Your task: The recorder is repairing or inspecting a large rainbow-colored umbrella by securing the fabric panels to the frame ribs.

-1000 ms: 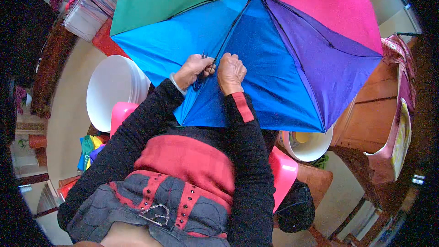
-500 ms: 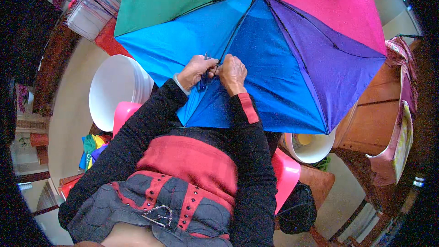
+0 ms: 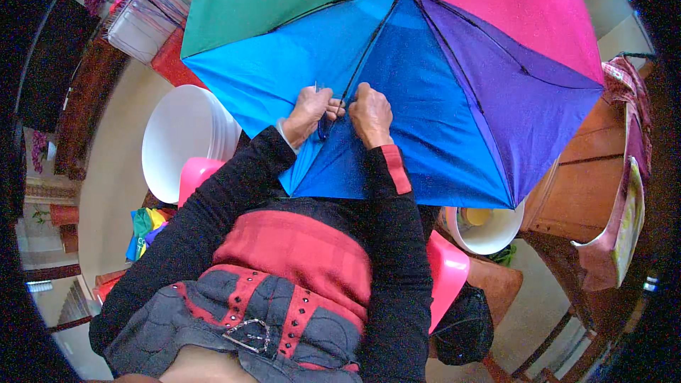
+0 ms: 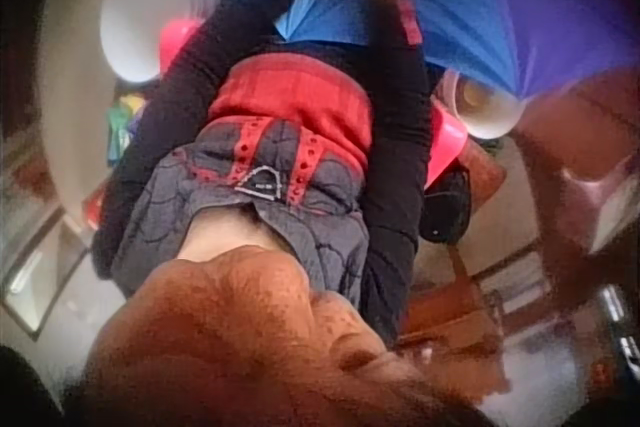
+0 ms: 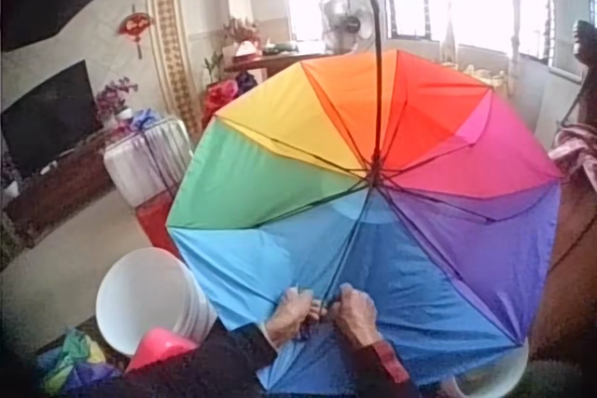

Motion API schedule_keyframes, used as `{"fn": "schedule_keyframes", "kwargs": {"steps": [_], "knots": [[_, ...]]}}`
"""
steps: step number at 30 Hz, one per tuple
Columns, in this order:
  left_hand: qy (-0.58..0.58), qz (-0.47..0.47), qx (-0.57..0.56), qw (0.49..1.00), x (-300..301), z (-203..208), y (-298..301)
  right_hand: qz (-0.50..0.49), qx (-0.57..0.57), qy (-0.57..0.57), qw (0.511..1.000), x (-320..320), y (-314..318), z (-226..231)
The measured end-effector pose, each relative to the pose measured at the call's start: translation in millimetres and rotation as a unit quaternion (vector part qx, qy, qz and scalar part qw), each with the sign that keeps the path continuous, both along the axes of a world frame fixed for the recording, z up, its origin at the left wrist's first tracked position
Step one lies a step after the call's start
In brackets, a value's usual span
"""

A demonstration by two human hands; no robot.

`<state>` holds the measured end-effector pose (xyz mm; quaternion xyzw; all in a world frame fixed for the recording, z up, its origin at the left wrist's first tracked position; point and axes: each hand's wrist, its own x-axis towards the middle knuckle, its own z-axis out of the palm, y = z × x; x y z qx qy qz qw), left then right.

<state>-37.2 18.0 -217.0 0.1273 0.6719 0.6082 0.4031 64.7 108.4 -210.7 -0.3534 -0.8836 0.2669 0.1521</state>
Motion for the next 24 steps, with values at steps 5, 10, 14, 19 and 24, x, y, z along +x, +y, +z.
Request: {"fn": "schedule_keyframes", "kwargs": {"steps": [5,10,14,19,24], "knots": [[0.001,0.019,0.016,1.000,-0.3,1.9,-3.6,0.024,-0.075,0.058,0.995,7.1,5.4,-3.5],[-0.018,-0.011,0.014,1.000,-4.0,4.8,-4.0,0.081,-0.093,0.085,0.989,8.6,10.4,-7.5],[-0.021,-0.011,0.012,1.000,-4.5,3.7,-3.6,0.098,-0.100,0.082,0.987,8.9,10.6,-9.5],[-0.031,-0.048,0.001,0.998,-7.4,4.6,-3.7,0.100,-0.111,0.084,0.985,9.0,10.5,-9.3],[-0.029,-0.097,0.003,0.995,-8.3,6.1,-3.8,0.054,-0.123,0.103,0.986,6.8,8.1,-9.6]]}}
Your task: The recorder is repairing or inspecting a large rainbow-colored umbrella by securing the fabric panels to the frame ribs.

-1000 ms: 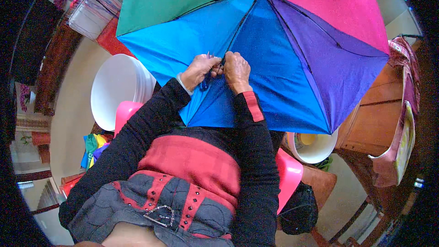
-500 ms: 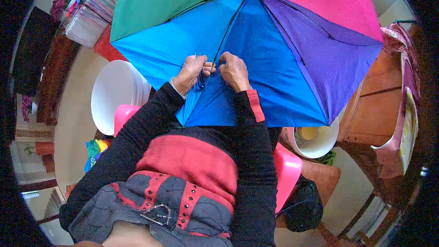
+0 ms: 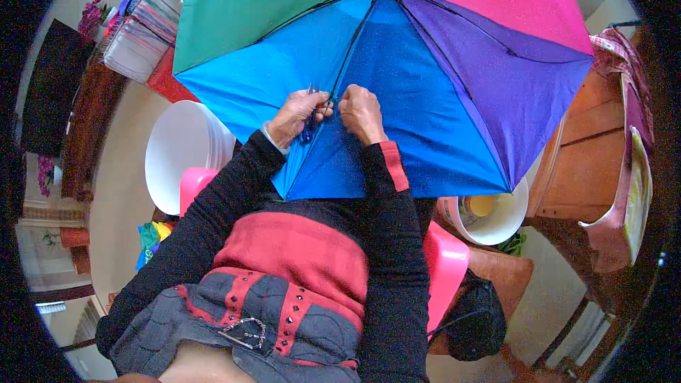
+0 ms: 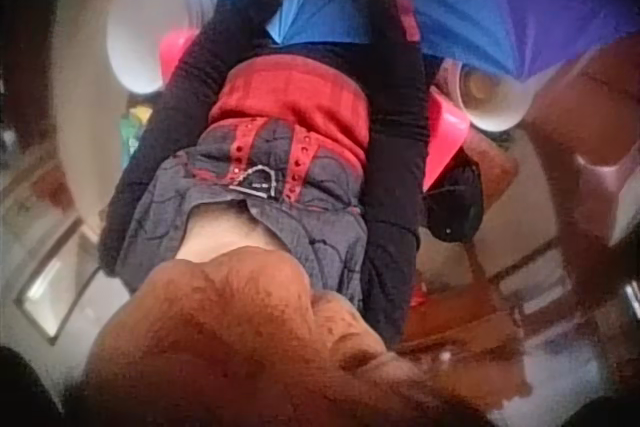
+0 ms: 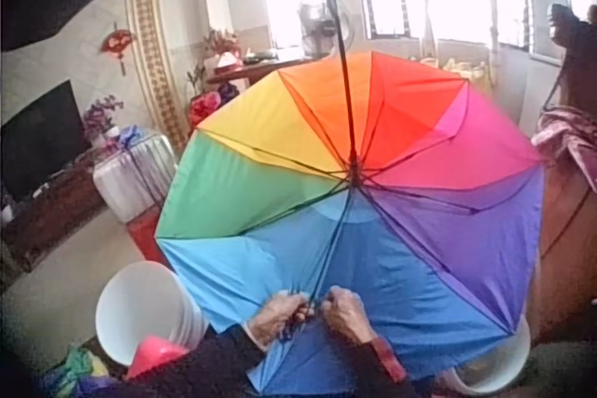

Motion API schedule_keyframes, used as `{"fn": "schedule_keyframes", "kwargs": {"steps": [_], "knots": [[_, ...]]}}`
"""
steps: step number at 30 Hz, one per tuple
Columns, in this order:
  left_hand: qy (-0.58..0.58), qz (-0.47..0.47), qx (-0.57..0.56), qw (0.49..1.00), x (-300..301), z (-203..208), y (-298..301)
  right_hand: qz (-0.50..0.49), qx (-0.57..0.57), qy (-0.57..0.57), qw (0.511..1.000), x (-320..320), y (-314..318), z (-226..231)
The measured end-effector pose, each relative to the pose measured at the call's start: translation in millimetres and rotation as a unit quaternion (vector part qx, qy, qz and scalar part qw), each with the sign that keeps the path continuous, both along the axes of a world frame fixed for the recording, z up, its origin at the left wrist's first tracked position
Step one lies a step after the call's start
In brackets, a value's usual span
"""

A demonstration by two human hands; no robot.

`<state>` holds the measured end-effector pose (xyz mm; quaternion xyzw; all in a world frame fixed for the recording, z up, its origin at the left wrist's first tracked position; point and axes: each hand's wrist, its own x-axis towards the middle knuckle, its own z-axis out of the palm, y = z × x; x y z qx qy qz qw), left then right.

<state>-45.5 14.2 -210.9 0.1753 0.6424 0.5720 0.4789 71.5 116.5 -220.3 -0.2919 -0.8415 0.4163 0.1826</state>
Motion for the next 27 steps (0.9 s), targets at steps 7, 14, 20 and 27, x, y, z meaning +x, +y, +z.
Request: {"fn": "schedule_keyframes", "kwargs": {"steps": [7,14,20,27], "knots": [[-0.045,-0.017,-0.011,0.999,-6.2,-1.5,5.5,-0.094,0.075,-0.046,0.992,-15.5,8.4,-0.5],[-0.032,-0.014,-0.012,0.999,-17.4,-6.4,2.6,-0.022,-0.268,-0.014,0.963,-14.0,-1.9,21.1],[-0.014,-0.013,0.096,0.995,5.8,-12.0,3.0,0.021,0.101,0.019,0.994,-5.7,14.4,-17.0],[0.001,0.037,0.044,0.998,11.4,-11.2,7.8,-0.037,0.082,0.062,0.994,22.5,53.9,-2.4]]}}
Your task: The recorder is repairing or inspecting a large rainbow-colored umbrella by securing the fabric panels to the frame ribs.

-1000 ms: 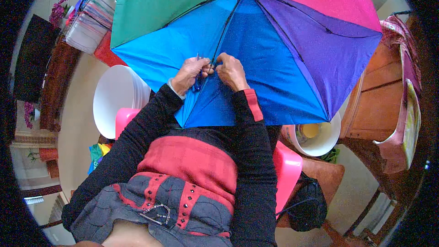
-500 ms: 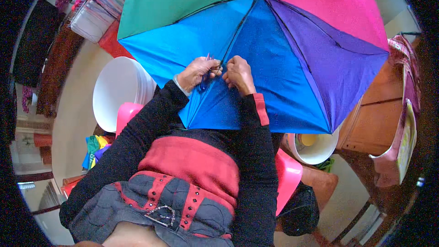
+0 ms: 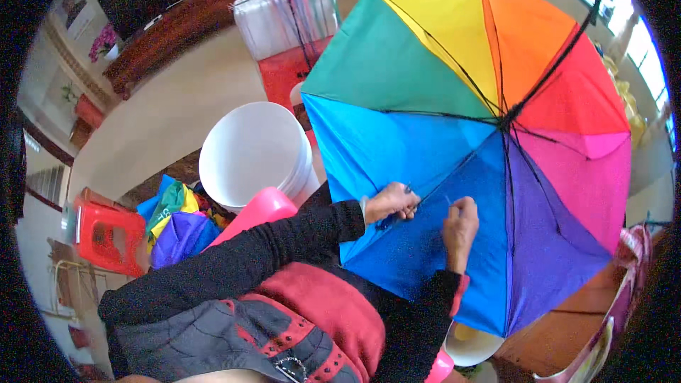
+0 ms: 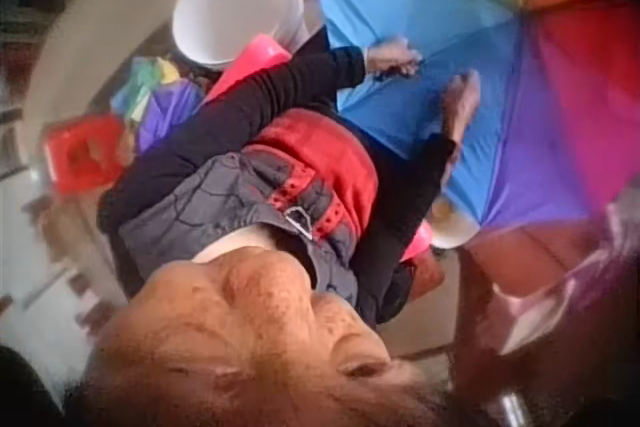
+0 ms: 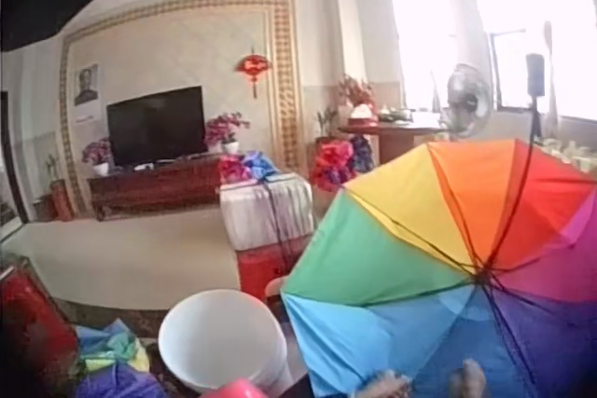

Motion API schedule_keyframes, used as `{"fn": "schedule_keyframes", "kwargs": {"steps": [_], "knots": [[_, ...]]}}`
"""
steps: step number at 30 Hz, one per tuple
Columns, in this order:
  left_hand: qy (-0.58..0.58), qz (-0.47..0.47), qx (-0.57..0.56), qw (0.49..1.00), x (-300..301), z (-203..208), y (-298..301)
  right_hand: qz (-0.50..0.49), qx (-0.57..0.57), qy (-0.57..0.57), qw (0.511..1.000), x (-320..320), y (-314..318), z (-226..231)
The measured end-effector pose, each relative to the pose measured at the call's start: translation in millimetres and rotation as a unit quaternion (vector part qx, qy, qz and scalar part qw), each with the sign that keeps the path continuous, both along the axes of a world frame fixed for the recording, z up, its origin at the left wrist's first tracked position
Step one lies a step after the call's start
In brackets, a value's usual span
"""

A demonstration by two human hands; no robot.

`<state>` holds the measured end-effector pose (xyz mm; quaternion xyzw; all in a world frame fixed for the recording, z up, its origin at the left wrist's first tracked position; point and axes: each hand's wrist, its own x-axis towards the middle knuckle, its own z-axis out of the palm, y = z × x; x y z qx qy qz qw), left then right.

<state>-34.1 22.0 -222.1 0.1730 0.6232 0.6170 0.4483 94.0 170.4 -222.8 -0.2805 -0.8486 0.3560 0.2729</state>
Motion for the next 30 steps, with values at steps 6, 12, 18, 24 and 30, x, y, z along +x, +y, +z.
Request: {"fn": "schedule_keyframes", "kwargs": {"steps": [6,12,18,24,30], "knots": [[0.063,-0.041,-0.062,0.995,-3.4,20.4,-3.4,0.003,-0.443,0.278,0.852,-5.8,-52.9,115.8],[0.098,-0.032,-0.083,0.991,-7.3,31.6,-2.4,0.017,-0.255,0.320,0.912,4.7,-47.8,126.2],[0.192,-0.053,-0.086,0.976,-31.7,44.7,8.7,-0.006,-0.204,0.323,0.924,1.3,-39.9,132.5],[0.460,-0.160,0.043,0.873,-78.8,60.8,24.2,0.027,-0.224,0.262,0.938,-26.4,-5.8,169.4],[0.601,-0.203,0.128,0.762,-102.3,49.6,44.6,0.065,-0.252,0.235,0.936,-33.6,21.8,201.5]]}}
